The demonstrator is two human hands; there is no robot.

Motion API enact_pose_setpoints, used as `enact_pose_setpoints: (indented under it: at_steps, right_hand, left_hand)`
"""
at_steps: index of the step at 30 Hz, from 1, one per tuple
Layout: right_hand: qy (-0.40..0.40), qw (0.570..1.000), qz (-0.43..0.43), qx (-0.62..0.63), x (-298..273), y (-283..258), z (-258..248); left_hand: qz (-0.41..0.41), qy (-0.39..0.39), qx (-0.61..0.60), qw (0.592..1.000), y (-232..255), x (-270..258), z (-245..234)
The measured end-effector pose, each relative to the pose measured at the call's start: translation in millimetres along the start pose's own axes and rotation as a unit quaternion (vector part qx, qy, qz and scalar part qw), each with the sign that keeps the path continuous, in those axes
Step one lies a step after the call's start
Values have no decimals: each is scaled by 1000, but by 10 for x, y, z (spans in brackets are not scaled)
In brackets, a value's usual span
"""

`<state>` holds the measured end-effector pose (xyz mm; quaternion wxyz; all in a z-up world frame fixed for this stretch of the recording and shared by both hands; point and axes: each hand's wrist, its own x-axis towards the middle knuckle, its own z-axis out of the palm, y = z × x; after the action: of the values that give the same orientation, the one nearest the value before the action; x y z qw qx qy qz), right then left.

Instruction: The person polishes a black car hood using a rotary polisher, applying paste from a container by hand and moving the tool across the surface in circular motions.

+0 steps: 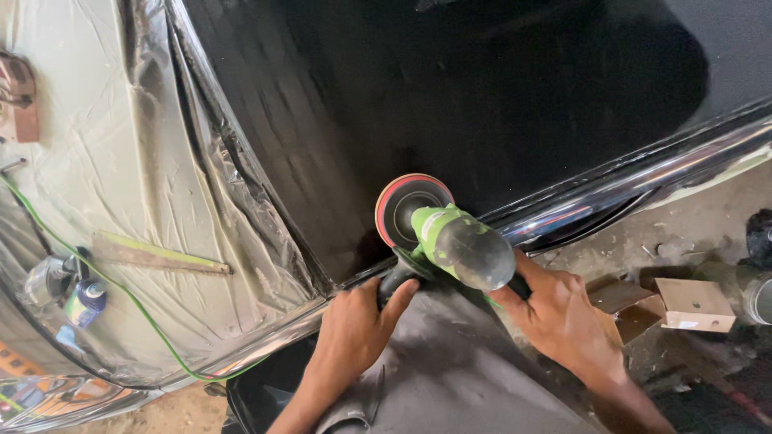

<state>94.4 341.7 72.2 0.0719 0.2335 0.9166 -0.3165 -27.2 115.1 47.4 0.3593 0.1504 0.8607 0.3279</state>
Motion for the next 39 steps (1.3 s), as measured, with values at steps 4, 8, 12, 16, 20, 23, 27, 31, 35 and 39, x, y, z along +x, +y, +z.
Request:
enact_pose_setpoints:
  at_steps: [4, 8, 12, 16, 20, 23, 27, 31, 35, 39]
  right_hand:
    - [19, 999, -21, 22, -2, 210, -153]
    - [45, 999, -13, 1, -7, 447, -261]
    - [37, 999, 28, -15, 4, 672, -408]
    - [77, 997, 21, -17, -9, 857, -528]
    - [99, 990, 94, -27, 18, 1012, -604]
    - [107, 981, 154, 52, 54, 1028, -606]
    - [85, 989, 122, 19, 47, 973, -604]
    - [43, 997, -10, -71, -107, 938, -592]
    - [29, 997, -48, -53, -196, 780, -433]
    - [38, 996, -70, -27, -124, 413, -204]
  left_hand:
    - [4, -24, 6, 1000, 219, 111, 87]
    - [33, -25, 29, 999, 393, 238, 222]
    - [70, -12, 17, 997, 567, 335, 358]
    - [98, -2, 19, 995, 762, 484, 493]
    - [123, 1, 27, 992, 934, 659, 584]
    - [135, 10, 67, 989, 1011, 741, 611]
    - [131, 16, 69, 989, 950, 774, 523]
    - [130, 23, 49, 990, 779, 732, 362]
    - [94, 6, 37, 995, 592, 615, 193]
    - [11, -10, 51, 999, 364, 451, 2]
